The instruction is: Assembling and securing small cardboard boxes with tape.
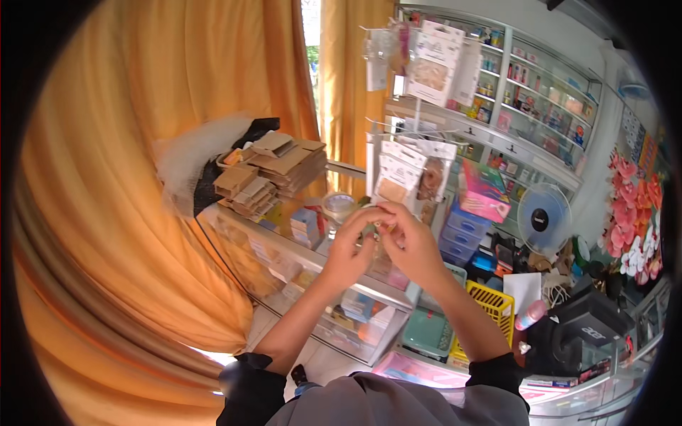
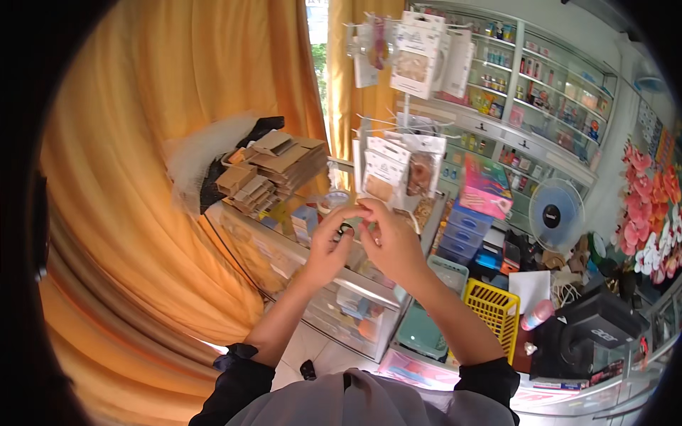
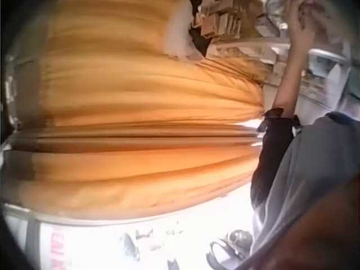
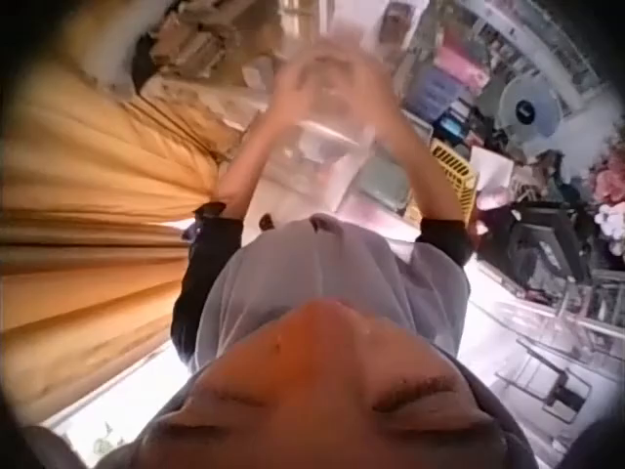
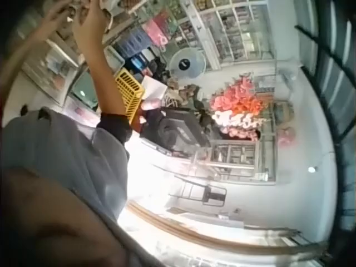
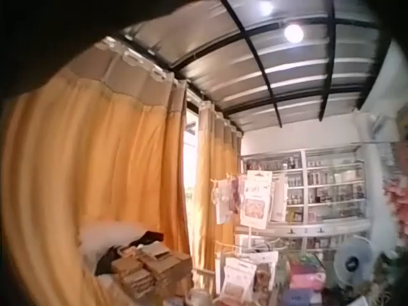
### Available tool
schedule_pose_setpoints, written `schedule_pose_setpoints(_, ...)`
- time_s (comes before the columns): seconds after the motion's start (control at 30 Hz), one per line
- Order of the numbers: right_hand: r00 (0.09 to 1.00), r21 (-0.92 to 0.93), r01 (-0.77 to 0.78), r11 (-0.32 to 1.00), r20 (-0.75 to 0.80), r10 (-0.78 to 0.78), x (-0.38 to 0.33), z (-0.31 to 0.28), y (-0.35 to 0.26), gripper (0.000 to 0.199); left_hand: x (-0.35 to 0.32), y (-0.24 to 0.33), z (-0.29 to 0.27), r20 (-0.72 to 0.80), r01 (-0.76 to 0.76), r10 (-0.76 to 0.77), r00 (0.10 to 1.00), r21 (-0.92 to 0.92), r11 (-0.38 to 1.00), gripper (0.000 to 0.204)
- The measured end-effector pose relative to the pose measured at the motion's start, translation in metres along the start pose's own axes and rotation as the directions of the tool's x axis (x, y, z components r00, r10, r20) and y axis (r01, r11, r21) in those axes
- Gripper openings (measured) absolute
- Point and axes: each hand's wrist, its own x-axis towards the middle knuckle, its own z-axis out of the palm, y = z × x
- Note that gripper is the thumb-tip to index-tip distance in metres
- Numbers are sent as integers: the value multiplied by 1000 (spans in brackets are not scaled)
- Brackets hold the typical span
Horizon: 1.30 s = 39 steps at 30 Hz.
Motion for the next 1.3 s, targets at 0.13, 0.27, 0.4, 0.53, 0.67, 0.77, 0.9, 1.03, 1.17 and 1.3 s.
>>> schedule_pose_setpoints(0.13,995,-44,14,999,100,-9,44,55,-22,41,7,-27,-81,-88,97,-98,991,-22,995,33)
schedule_pose_setpoints(0.27,983,-121,111,986,159,-92,103,113,-36,37,20,-59,-169,-182,76,-70,981,24,997,27)
schedule_pose_setpoints(0.4,975,-87,172,981,159,-156,144,178,-24,38,20,-108,-246,-399,99,-83,913,19,995,26)
schedule_pose_setpoints(0.53,981,-117,134,984,154,-115,169,226,-23,46,15,-157,-313,-513,139,-87,854,63,988,24)
schedule_pose_setpoints(0.67,986,-192,95,977,156,-65,185,258,-28,60,4,-192,-351,-495,476,-397,773,38,879,31)
schedule_pose_setpoints(0.77,990,-309,56,949,143,-12,189,276,-20,74,8,-203,-359,-404,635,-567,718,46,771,46)
schedule_pose_setpoints(0.9,992,-353,49,934,125,-5,192,289,-16,82,14,-204,-360,-270,729,-720,639,-86,679,49)
schedule_pose_setpoints(1.03,993,-305,55,951,118,-20,195,294,-19,81,16,-197,-362,-318,680,-646,694,-7,734,51)
schedule_pose_setpoints(1.17,993,-295,93,951,101,-66,195,295,-25,79,22,-185,-367,-372,658,-616,694,-19,753,50)
schedule_pose_setpoints(1.3,992,-285,120,951,68,-105,194,286,-37,78,34,-164,-363,-372,616,-576,728,-16,788,42)
